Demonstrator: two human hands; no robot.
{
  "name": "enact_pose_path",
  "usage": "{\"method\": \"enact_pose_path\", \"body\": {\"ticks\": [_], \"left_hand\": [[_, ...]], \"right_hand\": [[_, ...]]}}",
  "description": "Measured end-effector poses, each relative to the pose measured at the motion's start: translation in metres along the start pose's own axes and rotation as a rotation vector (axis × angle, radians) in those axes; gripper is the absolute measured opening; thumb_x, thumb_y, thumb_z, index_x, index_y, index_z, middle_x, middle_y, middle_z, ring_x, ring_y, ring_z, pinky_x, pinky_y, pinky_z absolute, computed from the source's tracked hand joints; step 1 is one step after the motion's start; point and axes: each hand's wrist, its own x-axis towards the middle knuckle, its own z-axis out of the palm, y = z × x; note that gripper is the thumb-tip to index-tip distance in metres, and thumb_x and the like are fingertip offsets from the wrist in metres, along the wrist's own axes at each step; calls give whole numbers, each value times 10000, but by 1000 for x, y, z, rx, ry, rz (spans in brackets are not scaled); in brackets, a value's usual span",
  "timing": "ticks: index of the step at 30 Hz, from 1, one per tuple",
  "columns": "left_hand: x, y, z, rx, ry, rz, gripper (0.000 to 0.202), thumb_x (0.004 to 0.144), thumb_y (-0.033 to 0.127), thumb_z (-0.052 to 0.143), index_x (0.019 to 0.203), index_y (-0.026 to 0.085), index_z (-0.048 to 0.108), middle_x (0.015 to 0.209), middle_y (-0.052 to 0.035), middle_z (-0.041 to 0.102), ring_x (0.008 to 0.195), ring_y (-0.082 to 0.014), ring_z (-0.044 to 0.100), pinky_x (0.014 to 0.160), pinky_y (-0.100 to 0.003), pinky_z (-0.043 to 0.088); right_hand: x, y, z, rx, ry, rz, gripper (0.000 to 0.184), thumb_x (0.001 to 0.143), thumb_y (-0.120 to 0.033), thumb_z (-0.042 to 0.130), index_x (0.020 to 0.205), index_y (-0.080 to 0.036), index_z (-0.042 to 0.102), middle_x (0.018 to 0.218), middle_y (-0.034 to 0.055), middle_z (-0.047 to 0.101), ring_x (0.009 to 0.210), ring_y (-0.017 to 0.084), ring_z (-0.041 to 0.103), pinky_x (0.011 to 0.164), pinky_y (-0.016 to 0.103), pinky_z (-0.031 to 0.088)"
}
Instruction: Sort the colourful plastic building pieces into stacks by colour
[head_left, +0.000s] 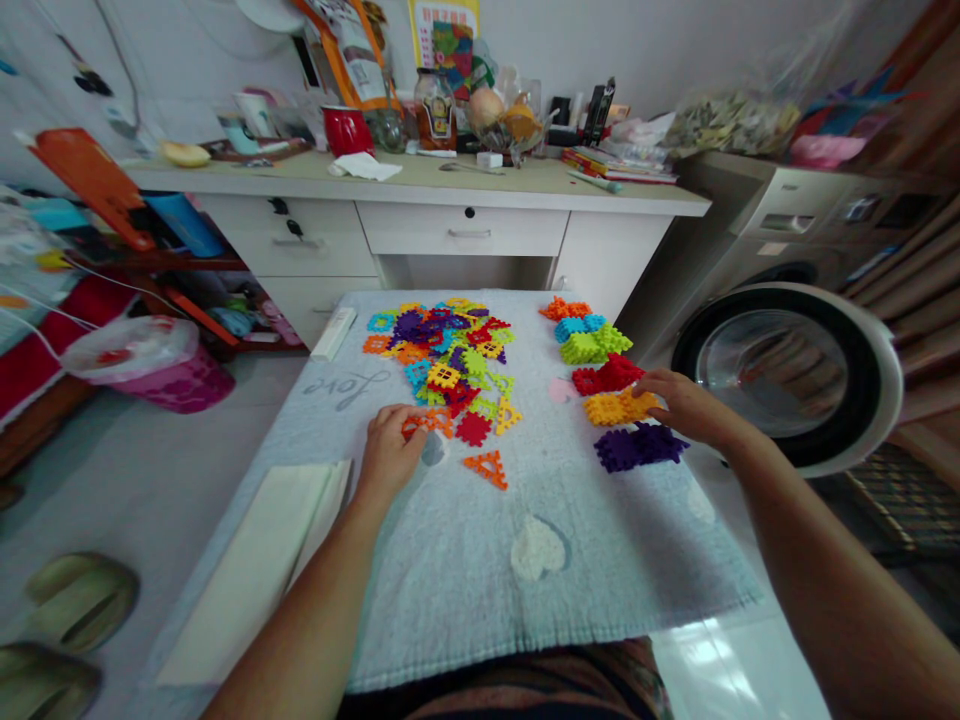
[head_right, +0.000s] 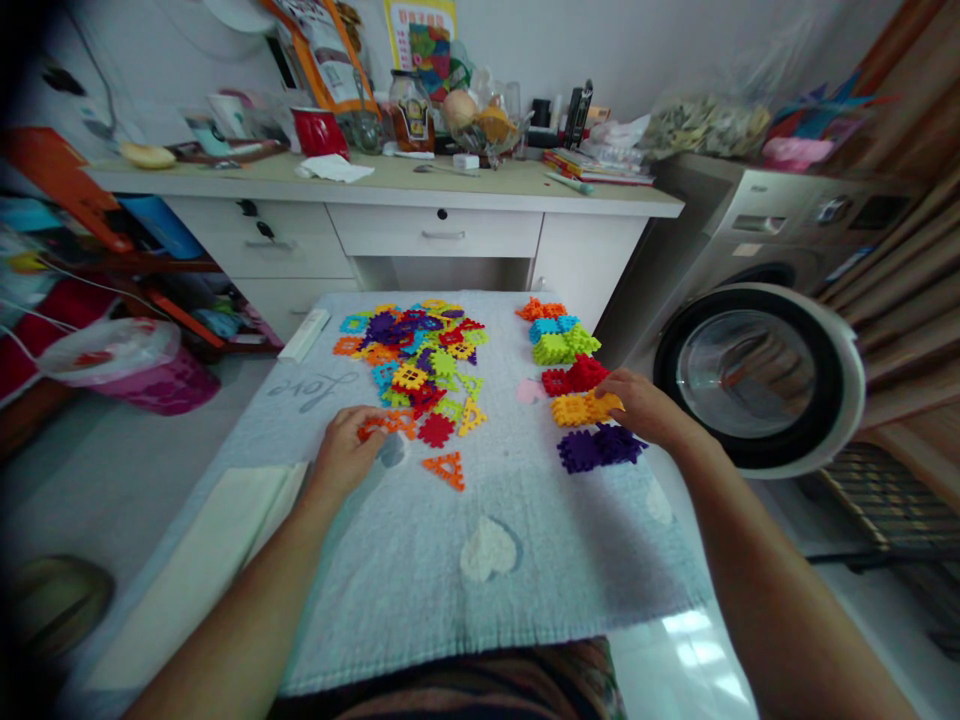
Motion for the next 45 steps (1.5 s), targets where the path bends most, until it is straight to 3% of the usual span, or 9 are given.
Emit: {"method": "enact_pose_path", "body": {"ticks": [3, 7, 12, 16, 20, 25, 31, 36, 45], "left_hand": [[0, 2, -1, 0, -3, 4, 241, 784, 271, 536, 952, 222, 702, 1030, -82, 660, 1063, -262, 603, 1004, -440, 469], [0, 4, -1, 6, 10, 13, 254, 791, 271, 534, 966, 206, 706, 1030, -93, 650, 1054, -268, 605, 1003, -450, 468], [0, 4, -4, 55, 1, -26, 232, 794, 252, 546, 956, 207, 705, 1025, -82, 644, 1064, -259, 600, 1022, -444, 459], [0, 3, -5, 77, -7, -42, 222, 794, 227, 555, 955, 201, 705, 1042, -87, 646, 1049, -261, 601, 1020, -453, 464], [-1, 2, -5, 75, -17, -49, 238, 788, 170, 547, 965, 192, 703, 1045, -94, 644, 1025, -261, 611, 1014, -461, 470], [-1, 3, -4, -15, -73, -77, 304, 771, 91, 490, 983, 185, 688, 1086, -82, 630, 923, -197, 643, 918, -376, 529], [-2, 3, -2, -56, -83, -72, 296, 775, 88, 463, 951, 189, 678, 1034, -55, 650, 821, -155, 650, 864, -331, 540], [-2, 3, -2, -73, -87, -60, 245, 796, 150, 485, 946, 193, 674, 1017, -52, 654, 802, -154, 653, 834, -320, 543], [-2, 6, -2, -107, -93, -76, 205, 780, 189, 525, 921, 202, 673, 999, -47, 661, 759, -154, 655, 804, -327, 551]], "right_hand": [[2, -24, -9, 21, 62, 18, 243, 807, -186, 587, 1022, -206, 698, 1123, 128, 666, 1052, 283, 639, 990, 467, 501], [14, -83, -5, 129, 89, -18, 257, 874, -198, 549, 1098, -192, 676, 1134, 125, 659, 1026, 258, 639, 940, 413, 510], [42, -158, 38, 232, -57, -48, 305, 875, -151, 584, 1168, -170, 670, 1168, 123, 660, 1092, 239, 623, 988, 377, 472], [59, -186, 73, 202, -85, 1, 439, 856, -84, 566, 1286, -147, 629, 1270, 144, 618, 1177, 239, 570, 1034, 344, 425], [66, -189, 93, 192, -43, 72, 416, 864, -83, 559, 1264, -161, 645, 1253, 135, 609, 1164, 235, 556, 1031, 323, 411], [66, -182, 102, 265, 25, 104, 283, 897, -81, 511, 1093, -160, 699, 1120, 115, 634, 1071, 212, 577, 979, 306, 435], [63, -175, 107, 328, 77, 109, 354, 815, 4, 468, 1046, -163, 677, 1053, 93, 629, 1016, 196, 578, 945, 292, 446], [61, -175, 107, 293, 63, 125, 416, 800, -6, 483, 1155, -145, 647, 1099, 111, 629, 1057, 205, 567, 968, 294, 428], [57, -163, 90, 272, 86, 107, 303, 761, -34, 521, 1004, -160, 651, 979, 81, 643, 918, 193, 569, 860, 289, 430]]}}
